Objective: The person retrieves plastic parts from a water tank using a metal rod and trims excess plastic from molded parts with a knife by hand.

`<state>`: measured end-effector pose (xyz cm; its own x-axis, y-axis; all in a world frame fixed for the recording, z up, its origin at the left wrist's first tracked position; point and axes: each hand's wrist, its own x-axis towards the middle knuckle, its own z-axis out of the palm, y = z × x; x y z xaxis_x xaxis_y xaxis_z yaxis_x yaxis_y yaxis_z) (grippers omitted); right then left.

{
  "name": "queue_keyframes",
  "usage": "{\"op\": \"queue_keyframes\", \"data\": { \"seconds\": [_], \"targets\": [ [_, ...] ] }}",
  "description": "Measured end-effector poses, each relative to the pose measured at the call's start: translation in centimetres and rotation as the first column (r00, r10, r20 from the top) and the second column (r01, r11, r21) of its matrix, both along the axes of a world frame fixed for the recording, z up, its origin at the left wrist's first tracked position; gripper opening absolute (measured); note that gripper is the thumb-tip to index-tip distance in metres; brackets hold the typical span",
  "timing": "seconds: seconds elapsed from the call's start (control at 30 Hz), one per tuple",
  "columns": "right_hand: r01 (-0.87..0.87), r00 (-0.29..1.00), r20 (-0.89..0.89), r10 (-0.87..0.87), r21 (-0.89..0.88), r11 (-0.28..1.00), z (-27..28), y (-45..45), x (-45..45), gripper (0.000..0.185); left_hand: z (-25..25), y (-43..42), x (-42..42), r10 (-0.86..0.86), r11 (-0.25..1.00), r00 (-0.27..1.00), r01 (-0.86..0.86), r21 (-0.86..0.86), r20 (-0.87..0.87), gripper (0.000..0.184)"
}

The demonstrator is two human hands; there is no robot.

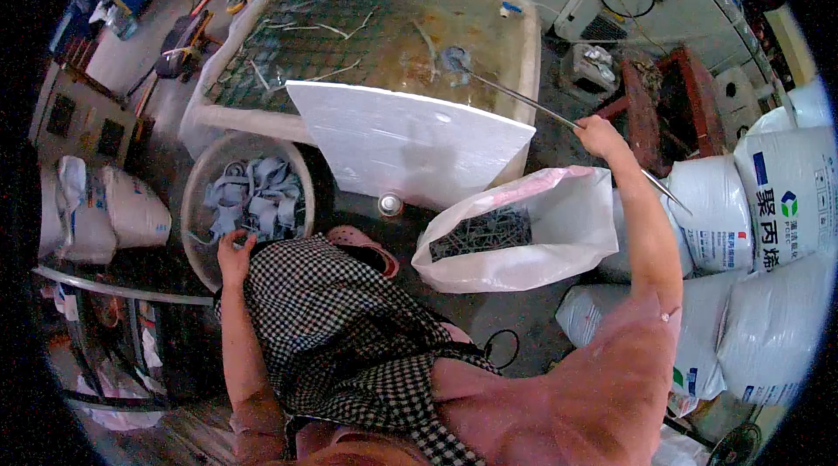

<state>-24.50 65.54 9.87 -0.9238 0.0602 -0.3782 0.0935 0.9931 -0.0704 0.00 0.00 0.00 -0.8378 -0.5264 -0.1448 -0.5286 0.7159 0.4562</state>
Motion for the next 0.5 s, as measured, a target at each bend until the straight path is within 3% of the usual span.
{"op": "queue_keyframes", "data": {
  "seconds": [0.07, 0.17, 0.3, 0.4, 0.5],
  "targets": [
    [-0.071, 0.997, 0.003, 0.071, 0.061, 0.996, -0.6, -0.8, -1.0, 0.033, -0.4, 0.3, 0.4, -0.021, 0.999, 0.991, 0.015, -0.049, -0.129, 0.031],
    [-0.053, 0.998, -0.034, 0.053, 0.002, 0.999, -1.7, -4.3, -2.6, 0.031, -0.5, -0.6, -0.2, -0.026, 0.999, 0.988, 0.022, -0.028, -0.149, 0.03],
    [-0.1, 0.995, -0.006, 0.1, 0.042, 0.994, -3.7, -7.1, -4.9, 0.03, -0.5, -0.6, 0.0, -0.021, 1.0, 0.99, 0.017, -0.026, -0.143, 0.031],
    [-0.144, 0.989, 0.043, 0.143, 0.018, 0.989, -3.7, -8.8, -5.4, 0.03, 0.1, 0.0, 0.0, 0.059, 0.997, 0.998, -0.057, 0.056, -0.031, 0.032],
    [-0.187, 0.981, 0.041, 0.187, -0.005, 0.982, -2.4, -9.1, -4.6, 0.03, -0.7, -0.6, 0.6, -0.007, 0.998, 0.997, 0.002, -0.06, -0.082, 0.036]
  ]
}}
